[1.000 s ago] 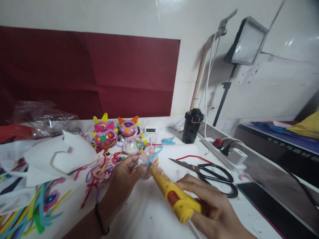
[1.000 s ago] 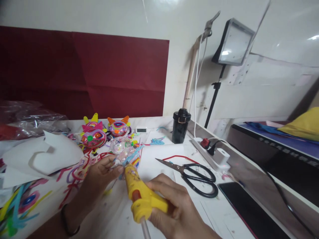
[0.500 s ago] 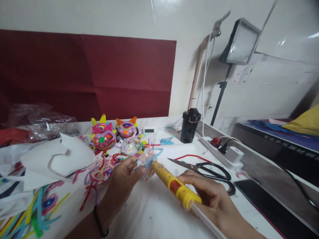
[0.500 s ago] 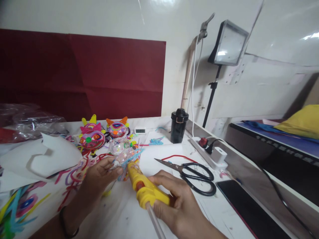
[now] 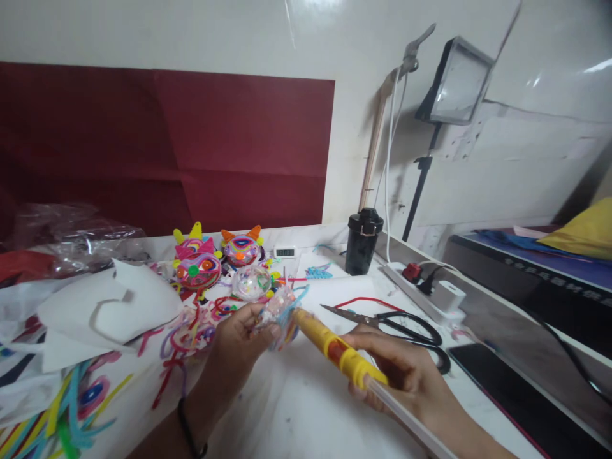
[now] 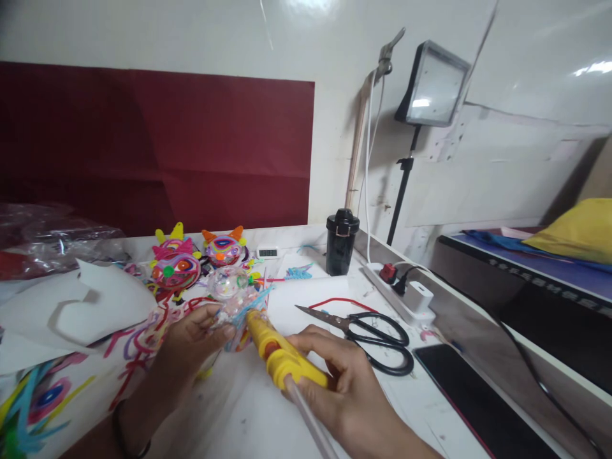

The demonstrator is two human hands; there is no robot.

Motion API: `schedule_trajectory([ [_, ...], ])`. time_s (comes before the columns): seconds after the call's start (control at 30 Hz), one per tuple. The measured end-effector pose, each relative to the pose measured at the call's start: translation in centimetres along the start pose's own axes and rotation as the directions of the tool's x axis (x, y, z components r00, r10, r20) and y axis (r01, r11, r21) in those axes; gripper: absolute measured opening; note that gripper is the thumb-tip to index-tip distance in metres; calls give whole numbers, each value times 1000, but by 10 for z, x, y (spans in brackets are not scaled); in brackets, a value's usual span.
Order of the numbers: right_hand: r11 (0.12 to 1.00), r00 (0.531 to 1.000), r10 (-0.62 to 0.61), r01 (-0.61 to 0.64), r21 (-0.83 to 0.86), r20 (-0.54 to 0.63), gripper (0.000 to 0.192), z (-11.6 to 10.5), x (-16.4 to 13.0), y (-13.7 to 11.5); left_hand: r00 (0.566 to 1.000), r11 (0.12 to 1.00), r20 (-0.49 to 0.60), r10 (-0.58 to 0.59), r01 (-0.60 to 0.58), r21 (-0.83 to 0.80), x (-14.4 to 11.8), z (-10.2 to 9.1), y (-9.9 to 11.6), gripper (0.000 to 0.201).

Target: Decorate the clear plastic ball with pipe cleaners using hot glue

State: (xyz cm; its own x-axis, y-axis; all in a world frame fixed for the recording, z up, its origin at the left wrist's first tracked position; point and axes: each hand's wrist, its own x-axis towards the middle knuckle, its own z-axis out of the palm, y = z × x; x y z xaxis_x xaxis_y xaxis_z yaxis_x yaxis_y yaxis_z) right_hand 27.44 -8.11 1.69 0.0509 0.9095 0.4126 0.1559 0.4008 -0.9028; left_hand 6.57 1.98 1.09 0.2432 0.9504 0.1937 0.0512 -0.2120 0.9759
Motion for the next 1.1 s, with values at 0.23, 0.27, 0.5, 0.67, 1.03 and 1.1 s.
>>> schedule_trajectory([
  [0.23, 993, 993, 116, -117, 18, 28, 28, -5, -2, 1, 1000, 1000, 6, -14, 14, -27, -1, -1, -2, 13],
  [0.27, 992, 992, 121, -121, 25, 30, 28, -5, -2, 0, 1000, 999, 14, -15, 16, -35, -1, -1, -2, 13],
  [0.5, 987, 993, 110, -115, 111, 51, 24, 1, -6, 5, 999, 997, 44, -8, 12, -77, 0, 0, -1, 12],
  [0.67, 988, 993, 89, -98, 120, 78, 21, 1, -7, 6, 999, 995, 51, -3, 8, -96, 0, -1, -2, 16],
  [1.03, 988, 994, 68, -79, 130, 88, 21, 0, -4, -1, 999, 1000, 39, -1, 1, -2, -1, -1, -2, 9],
  [1.1, 989, 994, 83, -91, 117, 68, 21, 0, -3, -1, 1000, 999, 25, 6, -7, 31, -2, -1, 0, 8],
])
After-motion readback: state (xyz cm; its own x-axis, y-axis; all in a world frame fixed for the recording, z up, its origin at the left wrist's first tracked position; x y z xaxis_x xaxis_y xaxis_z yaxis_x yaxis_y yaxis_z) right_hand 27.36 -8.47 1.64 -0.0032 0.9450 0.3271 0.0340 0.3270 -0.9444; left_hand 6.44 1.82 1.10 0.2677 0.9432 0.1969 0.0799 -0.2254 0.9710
